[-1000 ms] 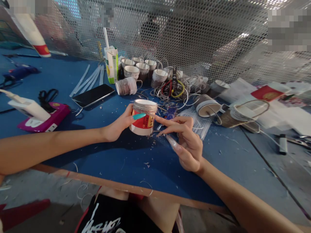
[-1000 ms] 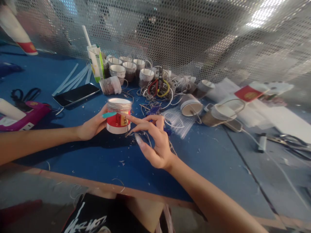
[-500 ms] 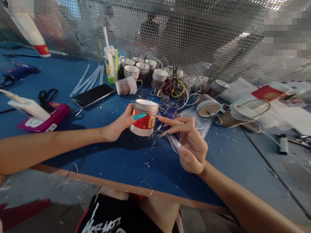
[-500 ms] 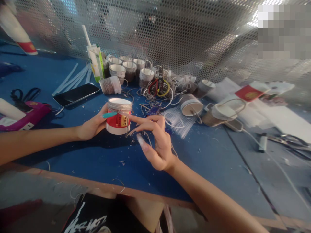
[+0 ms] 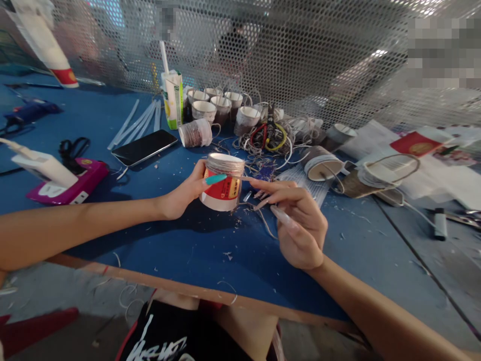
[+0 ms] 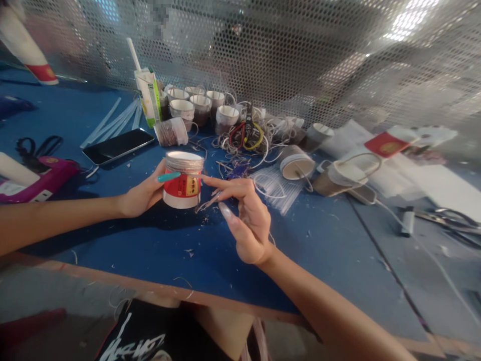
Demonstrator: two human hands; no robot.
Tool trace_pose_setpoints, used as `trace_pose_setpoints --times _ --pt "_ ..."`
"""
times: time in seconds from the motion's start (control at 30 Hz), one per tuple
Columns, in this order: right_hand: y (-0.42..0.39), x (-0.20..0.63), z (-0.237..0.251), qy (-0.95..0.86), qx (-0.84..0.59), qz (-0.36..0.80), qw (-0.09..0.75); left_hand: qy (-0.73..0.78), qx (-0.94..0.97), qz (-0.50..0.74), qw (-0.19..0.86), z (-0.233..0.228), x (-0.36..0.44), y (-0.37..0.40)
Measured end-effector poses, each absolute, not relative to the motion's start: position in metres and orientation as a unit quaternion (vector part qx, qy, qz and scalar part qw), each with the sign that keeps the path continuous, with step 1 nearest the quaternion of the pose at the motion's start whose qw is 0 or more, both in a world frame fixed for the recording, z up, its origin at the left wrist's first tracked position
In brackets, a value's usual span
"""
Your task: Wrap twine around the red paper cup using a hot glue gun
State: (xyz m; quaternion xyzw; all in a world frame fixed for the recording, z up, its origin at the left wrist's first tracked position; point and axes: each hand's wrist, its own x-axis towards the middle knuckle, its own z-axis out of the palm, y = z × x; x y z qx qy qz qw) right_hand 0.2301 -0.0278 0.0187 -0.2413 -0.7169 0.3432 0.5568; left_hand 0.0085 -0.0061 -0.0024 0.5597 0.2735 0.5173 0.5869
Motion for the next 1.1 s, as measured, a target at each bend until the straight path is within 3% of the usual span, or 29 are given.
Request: trace_pose_setpoints --times 0.43,0.77,0.93,1.1 --pt "-0.026 0.226 0.021 -0.702 -0.242 0.339 0.578 0.215 0.528 0.514 0.641 -0.02 0.004 -0.002" --pt "-0.016 0.219 0.024 -0.614 -0.262 0.255 0.699 0.234 0.487 0.537 0.648 -0.009 0.01 -0.003" --pt "-0.024 0.219 0.029 -0.638 -0.231 0.301 0.67 0.228 0.481 0.541 0.652 -0.012 0.009 -0.002" --pt "-0.032 0.227 0.028 -0.714 -0.199 0.411 0.531 0.215 0.467 0.543 0.664 -0.014 0.01 -0.002"
